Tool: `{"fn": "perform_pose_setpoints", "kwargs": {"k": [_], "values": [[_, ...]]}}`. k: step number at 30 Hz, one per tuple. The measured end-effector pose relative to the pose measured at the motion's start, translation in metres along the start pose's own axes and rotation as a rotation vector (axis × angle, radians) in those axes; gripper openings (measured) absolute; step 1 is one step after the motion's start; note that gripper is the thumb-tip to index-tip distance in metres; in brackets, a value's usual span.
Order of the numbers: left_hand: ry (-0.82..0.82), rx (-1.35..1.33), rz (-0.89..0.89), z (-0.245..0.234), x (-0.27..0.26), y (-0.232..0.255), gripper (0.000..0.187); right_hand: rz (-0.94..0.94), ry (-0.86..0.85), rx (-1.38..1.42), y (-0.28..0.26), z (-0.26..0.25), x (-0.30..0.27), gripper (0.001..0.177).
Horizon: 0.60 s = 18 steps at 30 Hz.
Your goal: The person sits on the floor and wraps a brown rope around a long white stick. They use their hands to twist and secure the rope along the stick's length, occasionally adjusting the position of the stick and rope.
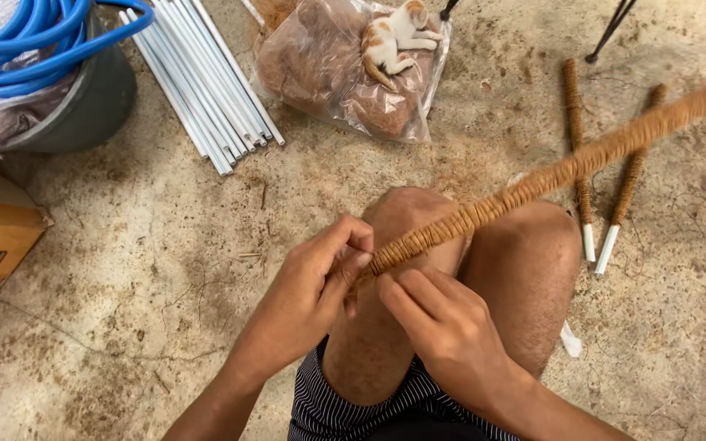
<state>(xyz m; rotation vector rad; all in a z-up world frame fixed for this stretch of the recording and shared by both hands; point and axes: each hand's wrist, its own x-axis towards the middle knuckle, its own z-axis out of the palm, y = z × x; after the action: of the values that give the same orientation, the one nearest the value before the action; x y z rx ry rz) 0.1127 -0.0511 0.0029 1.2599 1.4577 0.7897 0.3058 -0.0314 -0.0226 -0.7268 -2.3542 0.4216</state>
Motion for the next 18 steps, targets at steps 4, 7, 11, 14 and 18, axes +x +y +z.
{"fn": "perform_pose_setpoints", "kwargs": {"k": [4,7,11,14,18], "values": [[0.07,0.057,0.118,0.002,-0.004,-0.018,0.01,-0.187,-0.117,-0.161,0.018,0.005,-0.002,0.03],[0.124,0.154,0.257,0.006,-0.007,-0.026,0.016,-0.295,-0.135,-0.181,0.03,0.009,0.001,0.019],[0.109,0.241,0.237,0.003,-0.002,-0.026,0.017,-0.361,-0.161,-0.171,0.042,0.006,0.013,0.011],[0.091,0.37,0.229,-0.002,-0.003,-0.018,0.022,-0.375,-0.191,-0.204,0.041,0.0,0.019,0.013],[0.088,0.604,0.294,-0.014,0.002,0.003,0.034,-0.318,-0.187,-0.222,0.034,-0.01,0.029,0.02]]}}
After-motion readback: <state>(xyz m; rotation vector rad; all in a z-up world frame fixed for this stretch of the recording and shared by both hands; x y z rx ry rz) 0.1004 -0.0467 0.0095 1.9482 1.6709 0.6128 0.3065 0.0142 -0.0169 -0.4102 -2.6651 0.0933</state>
